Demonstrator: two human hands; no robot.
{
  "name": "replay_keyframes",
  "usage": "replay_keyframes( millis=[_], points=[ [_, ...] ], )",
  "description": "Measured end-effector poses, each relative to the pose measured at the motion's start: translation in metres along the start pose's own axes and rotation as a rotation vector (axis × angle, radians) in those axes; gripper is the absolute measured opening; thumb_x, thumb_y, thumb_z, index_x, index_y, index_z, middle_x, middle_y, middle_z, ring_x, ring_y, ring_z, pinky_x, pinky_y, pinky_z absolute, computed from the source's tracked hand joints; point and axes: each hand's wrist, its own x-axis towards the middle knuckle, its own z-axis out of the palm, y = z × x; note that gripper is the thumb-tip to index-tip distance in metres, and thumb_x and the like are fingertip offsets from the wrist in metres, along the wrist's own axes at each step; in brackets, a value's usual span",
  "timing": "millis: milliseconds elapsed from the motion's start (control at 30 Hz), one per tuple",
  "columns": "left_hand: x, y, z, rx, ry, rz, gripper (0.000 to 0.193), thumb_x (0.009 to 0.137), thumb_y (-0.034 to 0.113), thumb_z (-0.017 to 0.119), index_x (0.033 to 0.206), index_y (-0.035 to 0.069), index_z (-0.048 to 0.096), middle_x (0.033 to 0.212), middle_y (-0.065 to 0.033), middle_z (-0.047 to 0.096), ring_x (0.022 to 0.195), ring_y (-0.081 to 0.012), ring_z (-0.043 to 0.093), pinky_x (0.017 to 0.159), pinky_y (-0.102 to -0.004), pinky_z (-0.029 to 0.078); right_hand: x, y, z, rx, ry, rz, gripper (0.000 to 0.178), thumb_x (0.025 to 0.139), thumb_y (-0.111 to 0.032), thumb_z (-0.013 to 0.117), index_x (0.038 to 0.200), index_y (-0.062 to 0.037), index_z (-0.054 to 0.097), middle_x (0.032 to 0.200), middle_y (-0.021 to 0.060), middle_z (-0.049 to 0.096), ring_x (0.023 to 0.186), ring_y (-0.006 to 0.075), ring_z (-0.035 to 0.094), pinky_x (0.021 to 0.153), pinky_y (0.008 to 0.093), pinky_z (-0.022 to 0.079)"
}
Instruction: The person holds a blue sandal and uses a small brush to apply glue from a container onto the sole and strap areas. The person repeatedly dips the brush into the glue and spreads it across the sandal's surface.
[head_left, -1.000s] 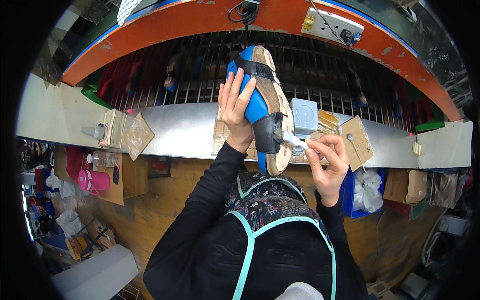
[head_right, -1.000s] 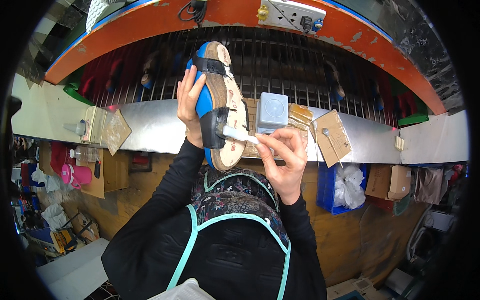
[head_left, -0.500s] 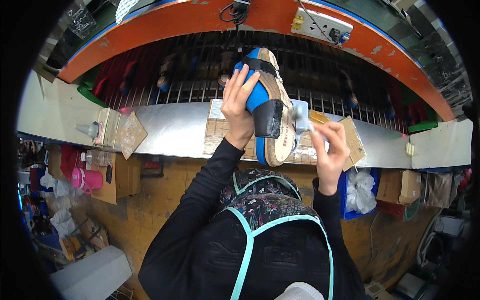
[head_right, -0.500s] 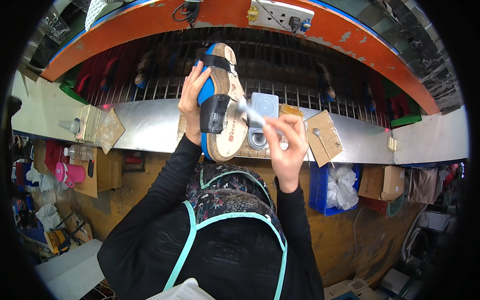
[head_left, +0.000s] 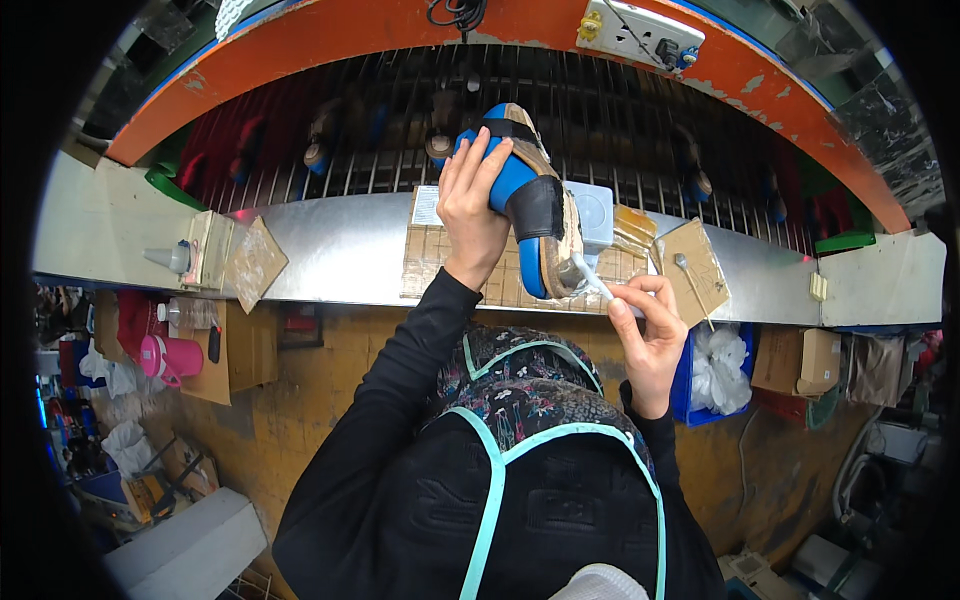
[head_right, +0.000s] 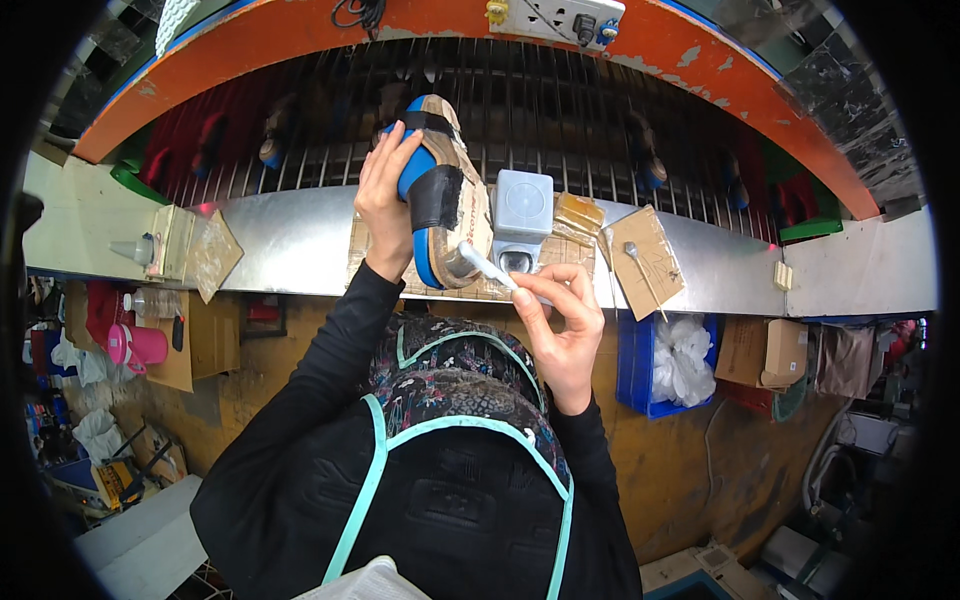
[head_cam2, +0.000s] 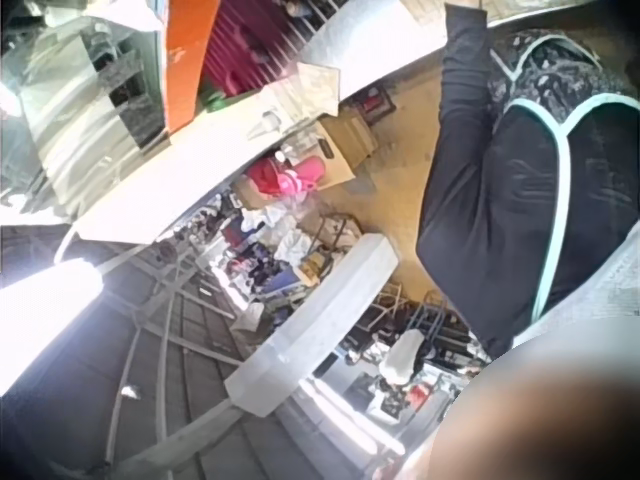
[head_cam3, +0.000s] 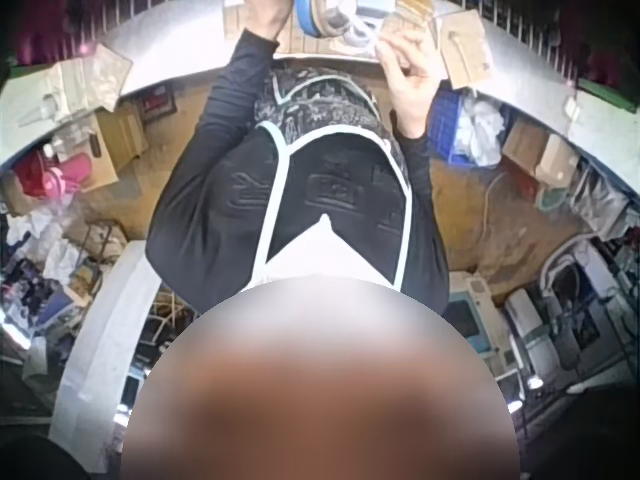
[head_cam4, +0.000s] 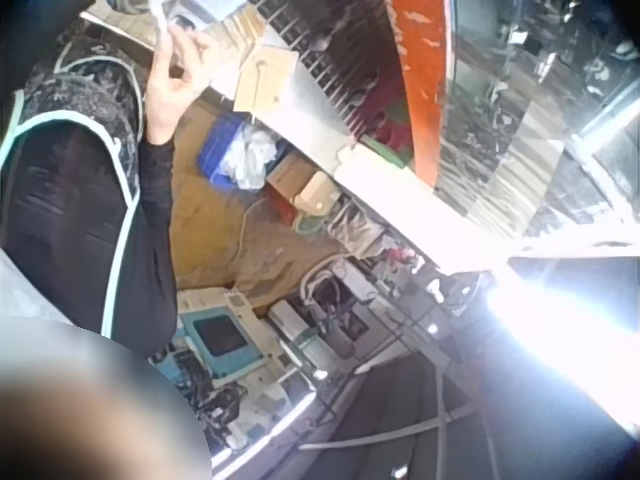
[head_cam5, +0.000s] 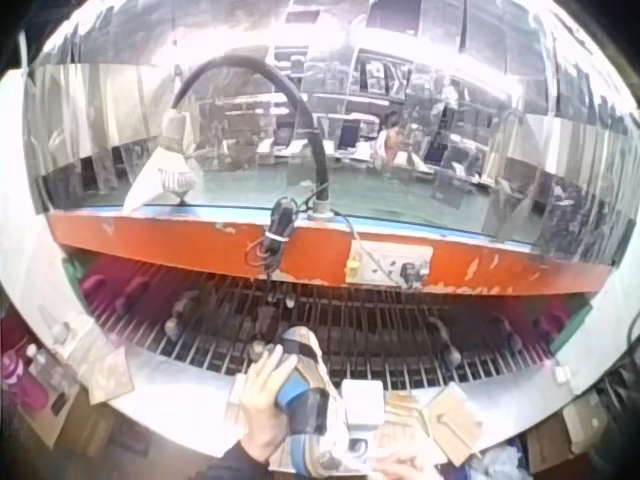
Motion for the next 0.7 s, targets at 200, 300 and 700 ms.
replay_keyframes(
  millis=[200, 300, 700],
  points=[
    [-0.003, -0.005, -0.003, 0.058, -0.01, 0.021, 0.059, 0.066, 0.001, 0.076, 0.121, 0.017, 0.066, 0.132, -0.0126, 0.058, 0.123, -0.0382, 0.052, 0.106, -0.0497, 0.037, 0.009, -0.003, 0.007, -0.096, 0.03, -0.116, 0.016, 0.083, -0.004, 0.071, 0.099, -0.0024, 0.073, 0.092, 0.0055, 0.056, 0.072, 0.0093, 0.055, 0.057, 0.0212, 0.043],
    [-0.004, -0.007, -0.006, 0.058, -0.008, 0.019, 0.059, 0.066, 0.002, 0.077, 0.122, 0.018, 0.065, 0.132, -0.0122, 0.058, 0.123, -0.038, 0.053, 0.106, -0.0499, 0.037, 0.013, -0.004, 0.009, -0.216, 0.059, -0.15, 0.017, 0.082, -0.004, 0.072, 0.099, -0.0029, 0.074, 0.093, 0.0061, 0.056, 0.073, 0.0105, 0.055, 0.058, 0.0219, 0.045],
    [-0.007, -0.01, -0.017, -0.045, -0.141, -0.14, 0.058, 0.065, 0.003, 0.078, 0.12, 0.016, 0.065, 0.128, -0.0139, 0.061, 0.118, -0.0389, 0.056, 0.102, -0.0516, 0.04, 0.025, 0.01, 0.02, -0.106, -0.041, -0.268, 0.021, 0.079, 0.0, 0.073, 0.1, -0.0028, 0.073, 0.091, 0.0053, 0.057, 0.073, 0.0109, 0.053, 0.058, 0.0221, 0.044]
  ],
)
